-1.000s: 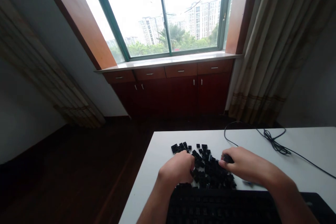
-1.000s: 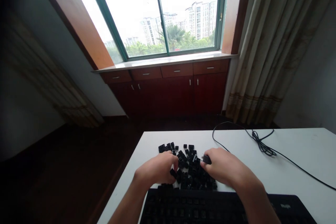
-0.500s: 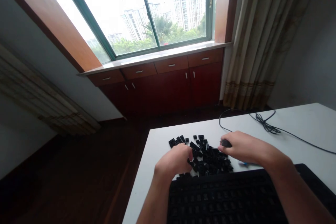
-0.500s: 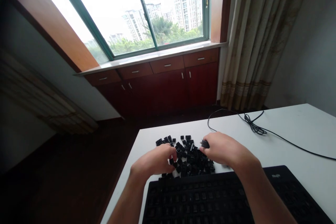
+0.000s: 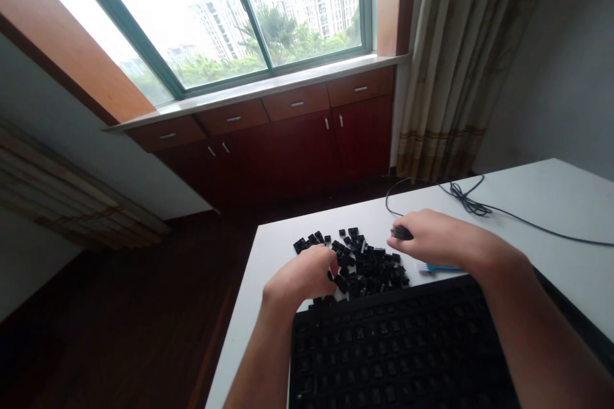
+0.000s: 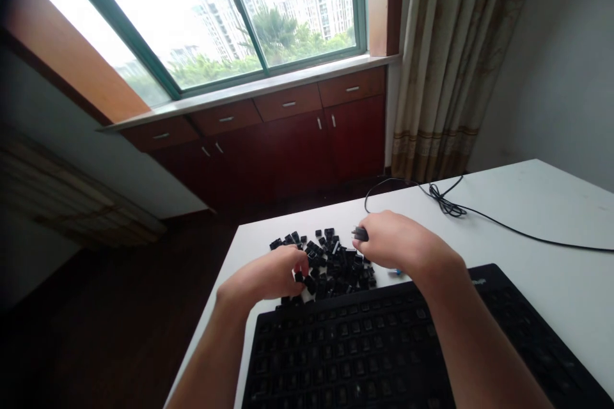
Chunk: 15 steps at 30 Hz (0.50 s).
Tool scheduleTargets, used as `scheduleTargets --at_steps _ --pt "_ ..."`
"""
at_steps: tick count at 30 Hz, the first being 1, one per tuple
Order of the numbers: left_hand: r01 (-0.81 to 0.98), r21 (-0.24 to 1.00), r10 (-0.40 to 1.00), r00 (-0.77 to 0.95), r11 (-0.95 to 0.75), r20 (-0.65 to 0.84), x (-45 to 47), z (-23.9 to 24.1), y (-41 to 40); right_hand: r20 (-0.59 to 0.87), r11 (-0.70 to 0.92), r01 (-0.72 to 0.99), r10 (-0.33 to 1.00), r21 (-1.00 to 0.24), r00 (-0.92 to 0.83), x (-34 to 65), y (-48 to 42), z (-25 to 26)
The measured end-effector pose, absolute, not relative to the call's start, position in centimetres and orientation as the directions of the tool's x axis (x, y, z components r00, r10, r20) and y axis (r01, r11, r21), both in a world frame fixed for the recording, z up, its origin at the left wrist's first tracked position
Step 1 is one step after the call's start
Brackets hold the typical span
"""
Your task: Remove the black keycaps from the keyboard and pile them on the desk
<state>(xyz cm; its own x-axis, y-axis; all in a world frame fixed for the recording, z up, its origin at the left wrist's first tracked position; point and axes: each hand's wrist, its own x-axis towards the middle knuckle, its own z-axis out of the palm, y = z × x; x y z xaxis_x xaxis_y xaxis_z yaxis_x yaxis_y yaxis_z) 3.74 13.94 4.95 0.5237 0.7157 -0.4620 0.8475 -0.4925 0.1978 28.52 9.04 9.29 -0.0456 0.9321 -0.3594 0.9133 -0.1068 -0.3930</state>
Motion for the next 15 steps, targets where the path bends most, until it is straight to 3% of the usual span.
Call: scheduleTargets --at_steps 15 --pt "0.829 0.198 0.714 0.553 -0.523 -0.429 4.4 4.9 13.8 -0.386 0.062 0.932 0.899 -0.358 -0.208 24.8 8.4 9.6"
